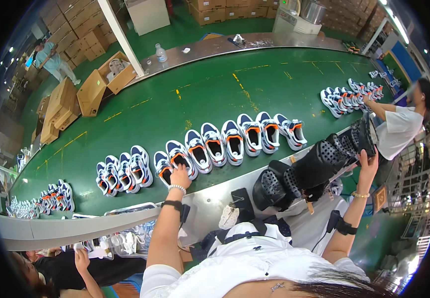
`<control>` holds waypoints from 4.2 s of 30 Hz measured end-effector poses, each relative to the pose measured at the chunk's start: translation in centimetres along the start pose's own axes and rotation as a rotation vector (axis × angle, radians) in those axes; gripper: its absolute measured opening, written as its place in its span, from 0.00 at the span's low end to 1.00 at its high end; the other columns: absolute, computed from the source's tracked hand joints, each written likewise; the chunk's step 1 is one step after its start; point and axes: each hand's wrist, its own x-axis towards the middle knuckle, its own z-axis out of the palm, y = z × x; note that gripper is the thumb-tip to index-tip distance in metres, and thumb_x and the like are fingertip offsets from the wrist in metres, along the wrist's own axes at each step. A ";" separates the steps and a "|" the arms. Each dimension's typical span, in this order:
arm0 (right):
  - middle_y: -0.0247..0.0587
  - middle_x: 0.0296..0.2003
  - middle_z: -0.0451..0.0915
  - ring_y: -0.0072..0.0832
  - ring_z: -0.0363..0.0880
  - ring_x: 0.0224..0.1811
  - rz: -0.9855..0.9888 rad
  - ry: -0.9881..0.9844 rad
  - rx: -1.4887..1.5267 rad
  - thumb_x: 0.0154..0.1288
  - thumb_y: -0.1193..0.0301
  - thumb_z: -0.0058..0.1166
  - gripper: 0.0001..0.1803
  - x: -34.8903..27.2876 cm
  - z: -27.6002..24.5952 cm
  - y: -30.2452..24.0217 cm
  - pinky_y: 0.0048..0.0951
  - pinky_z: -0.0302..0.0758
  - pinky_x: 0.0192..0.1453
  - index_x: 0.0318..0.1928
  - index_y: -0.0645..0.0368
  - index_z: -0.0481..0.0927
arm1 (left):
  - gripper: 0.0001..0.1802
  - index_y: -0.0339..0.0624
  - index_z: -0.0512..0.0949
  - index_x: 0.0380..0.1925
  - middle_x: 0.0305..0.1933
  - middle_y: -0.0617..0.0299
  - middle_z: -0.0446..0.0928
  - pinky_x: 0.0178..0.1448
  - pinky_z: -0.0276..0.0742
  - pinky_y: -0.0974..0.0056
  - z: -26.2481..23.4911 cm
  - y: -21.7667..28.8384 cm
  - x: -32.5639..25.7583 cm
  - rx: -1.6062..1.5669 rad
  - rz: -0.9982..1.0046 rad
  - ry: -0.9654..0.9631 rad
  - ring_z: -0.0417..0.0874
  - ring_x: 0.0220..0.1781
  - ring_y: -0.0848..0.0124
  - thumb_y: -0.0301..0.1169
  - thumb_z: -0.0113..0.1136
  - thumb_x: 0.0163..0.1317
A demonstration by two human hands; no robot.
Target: Organizing newly manufactured shoes on an assembly line and checking materials.
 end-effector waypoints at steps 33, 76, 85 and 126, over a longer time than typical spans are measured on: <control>0.43 0.26 0.82 0.35 0.83 0.29 -0.758 -1.136 -0.644 0.51 0.68 0.57 0.06 -36.3 44.3 3.7 0.34 0.78 0.31 0.27 0.57 0.80 | 0.21 0.44 0.79 0.43 0.52 0.49 0.69 0.72 0.46 0.44 4.7 1.3 -8.8 -0.318 -0.055 0.491 0.62 0.64 0.50 0.25 0.58 0.45; 0.35 0.27 0.71 0.27 0.72 0.24 -0.640 -0.850 1.757 0.64 0.56 0.55 0.20 -19.3 11.9 -28.8 0.21 0.66 0.19 0.29 0.62 0.71 | 0.30 0.27 0.62 0.58 0.61 0.34 0.63 0.67 0.58 0.51 7.7 10.0 10.3 -0.351 0.239 -0.111 0.65 0.62 0.42 0.30 0.50 0.55; 0.35 0.26 0.70 0.30 0.72 0.23 -1.049 -1.104 1.487 0.63 0.50 0.54 0.23 -16.9 10.3 -25.3 0.23 0.68 0.21 0.31 0.60 0.72 | 0.28 0.32 0.69 0.55 0.59 0.34 0.66 0.62 0.67 0.51 9.4 11.1 8.2 -0.178 0.041 0.001 0.68 0.61 0.45 0.37 0.50 0.56; 0.51 0.24 0.79 0.46 0.80 0.30 -0.435 -0.892 -0.699 0.55 0.51 0.58 0.25 -13.1 13.6 -2.9 0.43 0.75 0.35 0.37 0.63 0.78 | 0.21 0.33 0.80 0.31 0.28 0.41 0.78 0.39 0.73 0.50 2.3 7.8 4.2 -0.715 -0.116 0.381 0.80 0.34 0.45 0.44 0.55 0.60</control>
